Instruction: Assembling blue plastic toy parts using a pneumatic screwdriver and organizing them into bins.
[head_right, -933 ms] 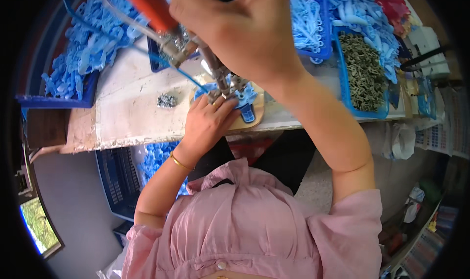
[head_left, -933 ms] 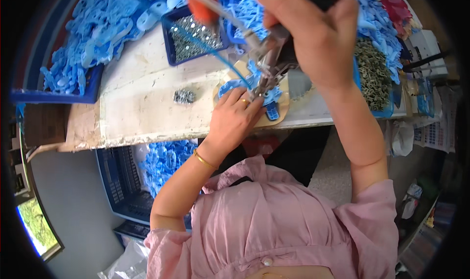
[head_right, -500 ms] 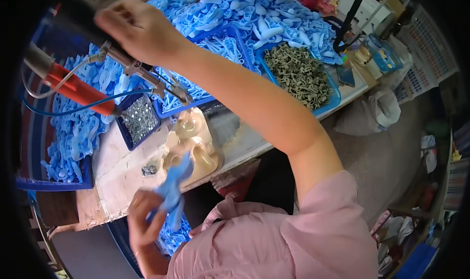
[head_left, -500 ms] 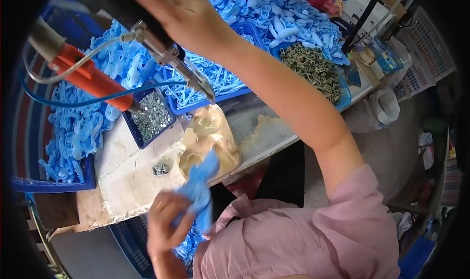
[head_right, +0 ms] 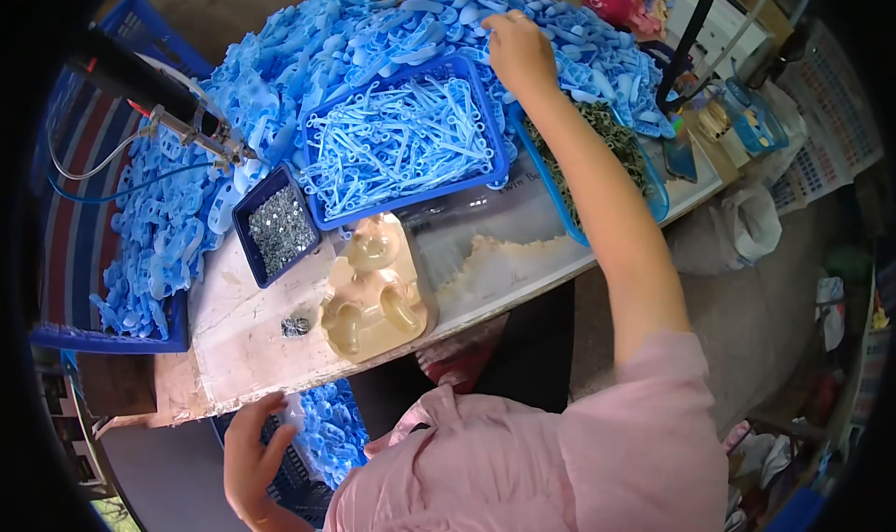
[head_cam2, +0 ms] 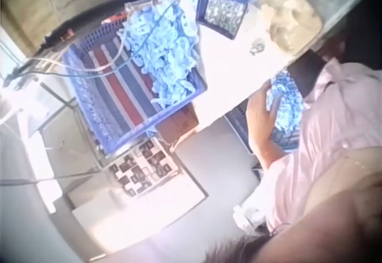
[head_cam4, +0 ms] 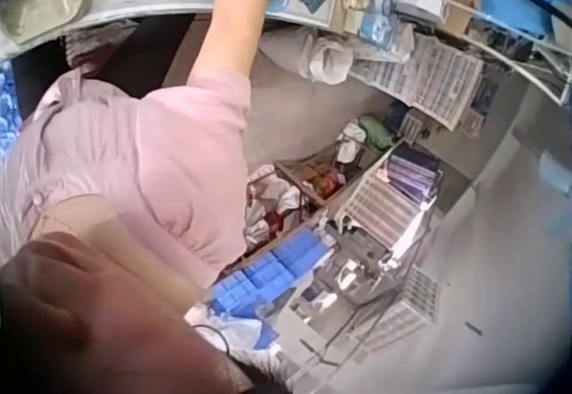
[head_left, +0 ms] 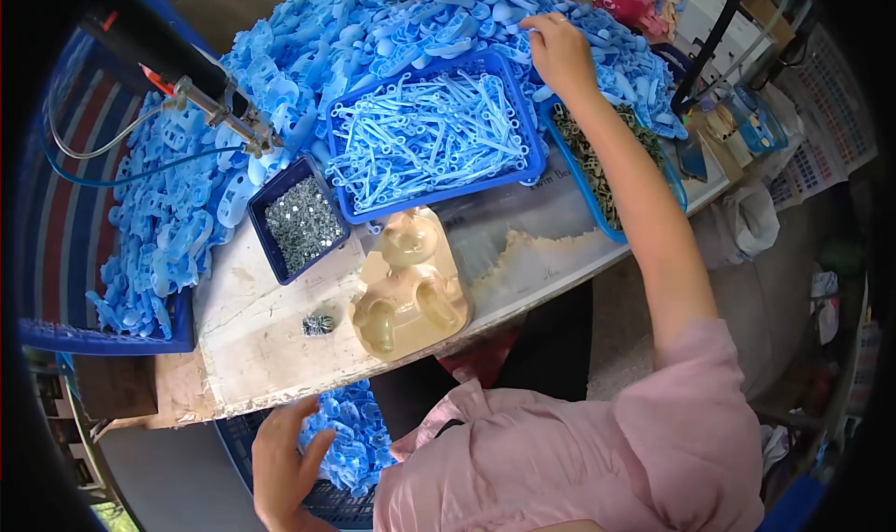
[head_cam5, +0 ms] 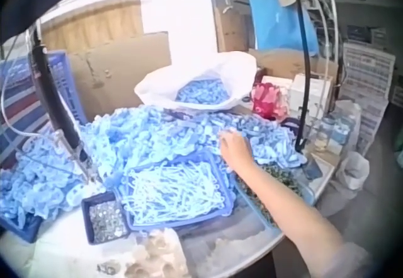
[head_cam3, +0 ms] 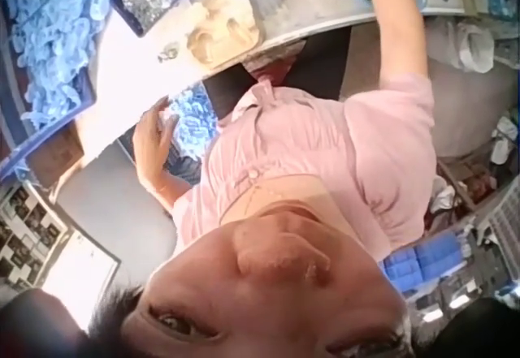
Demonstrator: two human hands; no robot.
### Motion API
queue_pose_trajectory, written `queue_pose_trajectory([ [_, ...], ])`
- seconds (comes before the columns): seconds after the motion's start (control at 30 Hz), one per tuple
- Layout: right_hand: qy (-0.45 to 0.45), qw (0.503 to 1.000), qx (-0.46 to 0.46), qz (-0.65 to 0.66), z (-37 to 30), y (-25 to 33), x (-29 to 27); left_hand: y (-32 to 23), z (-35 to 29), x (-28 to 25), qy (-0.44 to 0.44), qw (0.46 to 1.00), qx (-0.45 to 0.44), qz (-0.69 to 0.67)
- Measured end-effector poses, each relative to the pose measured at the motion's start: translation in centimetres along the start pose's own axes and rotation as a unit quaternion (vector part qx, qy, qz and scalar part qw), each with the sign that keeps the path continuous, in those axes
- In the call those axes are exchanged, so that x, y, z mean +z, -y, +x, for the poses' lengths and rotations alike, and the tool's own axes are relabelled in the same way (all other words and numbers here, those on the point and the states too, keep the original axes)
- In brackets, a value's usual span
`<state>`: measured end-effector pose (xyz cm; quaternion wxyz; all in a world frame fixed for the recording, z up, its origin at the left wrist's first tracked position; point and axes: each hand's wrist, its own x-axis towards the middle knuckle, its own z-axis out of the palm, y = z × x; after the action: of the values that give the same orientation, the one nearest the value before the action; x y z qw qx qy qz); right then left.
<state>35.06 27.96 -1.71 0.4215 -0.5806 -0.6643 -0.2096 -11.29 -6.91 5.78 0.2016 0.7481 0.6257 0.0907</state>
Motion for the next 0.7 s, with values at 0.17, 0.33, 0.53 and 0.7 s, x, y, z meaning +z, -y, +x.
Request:
queue_pose_trajectory([
  [0.17,0.376,0.8,0.147,0.443,-5.8,11.7,-9.4,-4.6,7.6,4.5,-0.054,0.971,0.089,-0.216],
  [0.33,0.478,0.705,0.061,0.521,-10.5,16.5,-13.8,-8.2,12.9,9.2,-0.028,0.958,0.157,-0.24],
  [0.53,0.218,0.94,0.079,0.25,-4.9,8.5,-7.5,-6.6,13.1,10.8,-0.152,0.954,0.221,-0.133],
  [0.7,0.154,0.982,-0.089,-0.06,-1.6,-1.5,1.3,-5.3,12.3,13.0,-0.198,0.94,0.274,-0.041],
])
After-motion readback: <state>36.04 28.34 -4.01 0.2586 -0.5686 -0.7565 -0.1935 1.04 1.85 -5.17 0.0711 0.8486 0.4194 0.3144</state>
